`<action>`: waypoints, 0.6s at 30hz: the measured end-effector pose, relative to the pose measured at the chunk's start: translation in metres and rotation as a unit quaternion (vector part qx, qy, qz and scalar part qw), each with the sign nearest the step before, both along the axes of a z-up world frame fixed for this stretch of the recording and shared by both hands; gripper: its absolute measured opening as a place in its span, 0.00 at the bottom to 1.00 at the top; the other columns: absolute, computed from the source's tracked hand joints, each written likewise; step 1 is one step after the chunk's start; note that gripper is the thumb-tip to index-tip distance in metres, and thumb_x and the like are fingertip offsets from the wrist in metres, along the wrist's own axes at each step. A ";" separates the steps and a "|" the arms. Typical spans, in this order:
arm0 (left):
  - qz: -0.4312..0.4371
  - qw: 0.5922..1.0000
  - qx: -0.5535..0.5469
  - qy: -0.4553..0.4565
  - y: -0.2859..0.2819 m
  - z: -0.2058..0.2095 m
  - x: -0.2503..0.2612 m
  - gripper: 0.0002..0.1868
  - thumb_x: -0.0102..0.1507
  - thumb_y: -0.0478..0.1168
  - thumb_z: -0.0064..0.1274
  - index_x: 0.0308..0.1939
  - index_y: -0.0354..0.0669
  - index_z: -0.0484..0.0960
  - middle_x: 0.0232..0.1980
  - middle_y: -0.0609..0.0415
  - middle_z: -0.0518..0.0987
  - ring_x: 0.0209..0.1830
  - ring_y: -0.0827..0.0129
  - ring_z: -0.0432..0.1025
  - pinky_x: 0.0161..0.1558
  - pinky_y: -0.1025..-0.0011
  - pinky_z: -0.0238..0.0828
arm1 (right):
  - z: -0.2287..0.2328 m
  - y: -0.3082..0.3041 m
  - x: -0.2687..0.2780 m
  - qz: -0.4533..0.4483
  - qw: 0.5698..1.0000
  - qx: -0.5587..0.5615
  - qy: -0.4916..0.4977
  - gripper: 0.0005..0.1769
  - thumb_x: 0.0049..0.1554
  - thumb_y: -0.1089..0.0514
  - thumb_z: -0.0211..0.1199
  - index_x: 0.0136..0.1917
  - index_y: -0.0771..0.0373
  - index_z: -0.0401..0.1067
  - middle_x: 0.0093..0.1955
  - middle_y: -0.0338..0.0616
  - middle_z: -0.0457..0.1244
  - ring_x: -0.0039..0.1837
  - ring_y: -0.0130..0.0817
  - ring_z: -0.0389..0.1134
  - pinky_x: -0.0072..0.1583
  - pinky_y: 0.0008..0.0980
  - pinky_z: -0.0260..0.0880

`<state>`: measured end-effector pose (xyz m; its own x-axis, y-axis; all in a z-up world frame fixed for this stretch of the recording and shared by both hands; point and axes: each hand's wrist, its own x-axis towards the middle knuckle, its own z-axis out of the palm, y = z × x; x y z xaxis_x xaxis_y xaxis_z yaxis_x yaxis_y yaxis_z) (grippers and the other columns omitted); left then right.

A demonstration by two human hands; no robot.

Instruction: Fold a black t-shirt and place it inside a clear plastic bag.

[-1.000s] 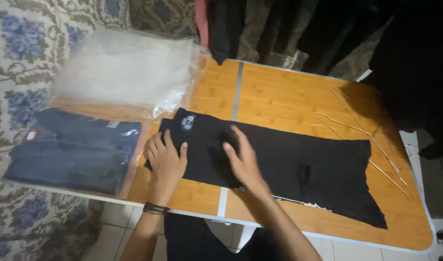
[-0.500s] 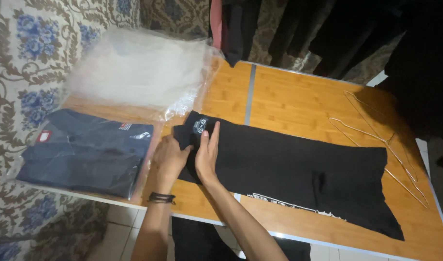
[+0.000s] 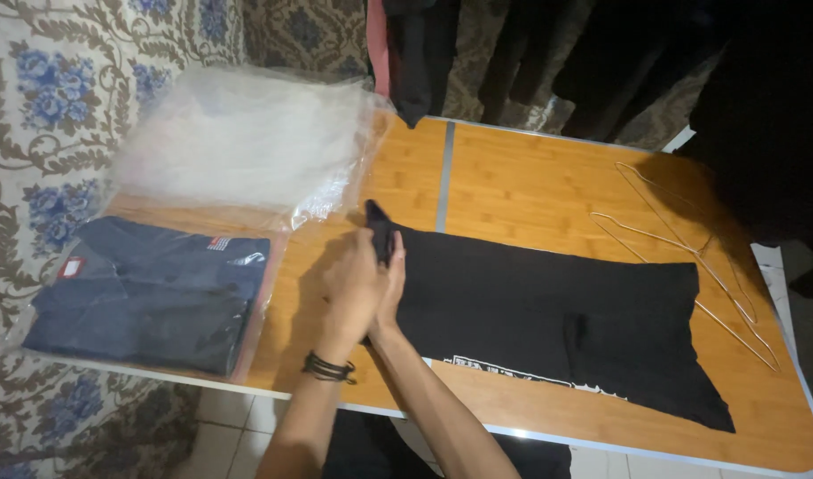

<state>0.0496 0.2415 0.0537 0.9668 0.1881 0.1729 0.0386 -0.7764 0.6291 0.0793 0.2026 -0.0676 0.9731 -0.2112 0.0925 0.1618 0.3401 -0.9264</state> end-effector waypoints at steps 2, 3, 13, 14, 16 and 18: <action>-0.027 1.000 0.008 -0.011 -0.015 -0.008 -0.006 0.27 0.63 0.48 0.54 0.62 0.40 0.70 0.55 0.38 0.78 0.49 0.39 0.76 0.48 0.44 0.71 | -0.015 -0.011 0.003 0.215 0.936 0.263 -0.095 0.37 0.70 0.26 0.39 0.77 0.54 0.57 0.66 0.46 0.63 0.64 0.41 0.66 0.62 0.41 0.69; -0.053 0.998 0.015 -0.022 -0.024 -0.011 -0.008 0.26 0.62 0.43 0.52 0.63 0.41 0.70 0.61 0.39 0.77 0.50 0.39 0.76 0.48 0.45 0.72 | -0.022 -0.018 0.006 0.402 0.752 0.490 -0.181 0.37 0.73 0.21 0.41 0.72 0.52 0.61 0.63 0.41 0.63 0.62 0.39 0.67 0.58 0.41 0.69; -0.240 0.953 -0.180 -0.028 -0.014 -0.011 -0.058 0.39 0.62 0.44 0.62 0.73 0.42 0.62 0.78 0.35 0.60 0.78 0.44 0.56 0.71 0.54 0.58 | -0.009 -0.079 0.005 0.242 0.830 0.463 0.196 0.36 0.56 0.18 0.60 0.40 0.53 0.70 0.36 0.38 0.64 0.38 0.34 0.68 0.40 0.33 0.70; -0.245 0.942 -0.231 -0.016 -0.012 -0.004 -0.063 0.39 0.62 0.43 0.61 0.74 0.43 0.61 0.80 0.36 0.55 0.80 0.46 0.53 0.69 0.55 0.60 | 0.019 -0.082 -0.005 0.225 0.873 0.379 0.210 0.30 0.57 0.26 0.60 0.43 0.54 0.72 0.37 0.37 0.66 0.39 0.32 0.68 0.41 0.32 0.70; -0.248 0.927 -0.283 -0.004 -0.007 0.003 -0.067 0.39 0.61 0.43 0.59 0.74 0.43 0.60 0.83 0.38 0.49 0.81 0.49 0.50 0.68 0.56 0.61 | 0.046 -0.087 -0.012 0.205 0.908 0.292 0.222 0.24 0.58 0.33 0.59 0.46 0.55 0.75 0.37 0.37 0.67 0.39 0.31 0.69 0.42 0.30 0.70; -0.282 0.901 -0.328 0.027 -0.002 0.001 -0.067 0.37 0.63 0.41 0.57 0.75 0.44 0.59 0.83 0.41 0.48 0.79 0.51 0.55 0.71 0.55 0.58 | 0.044 -0.093 -0.010 0.221 0.902 0.282 0.241 0.19 0.61 0.39 0.61 0.46 0.57 0.73 0.37 0.40 0.66 0.37 0.33 0.69 0.39 0.31 0.71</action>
<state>-0.0176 0.2395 0.0544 0.9442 -0.2918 0.1531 -0.2016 -0.1439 0.9688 0.0695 0.1094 -0.0234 0.8722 0.3266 -0.3642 -0.4805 0.7118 -0.5123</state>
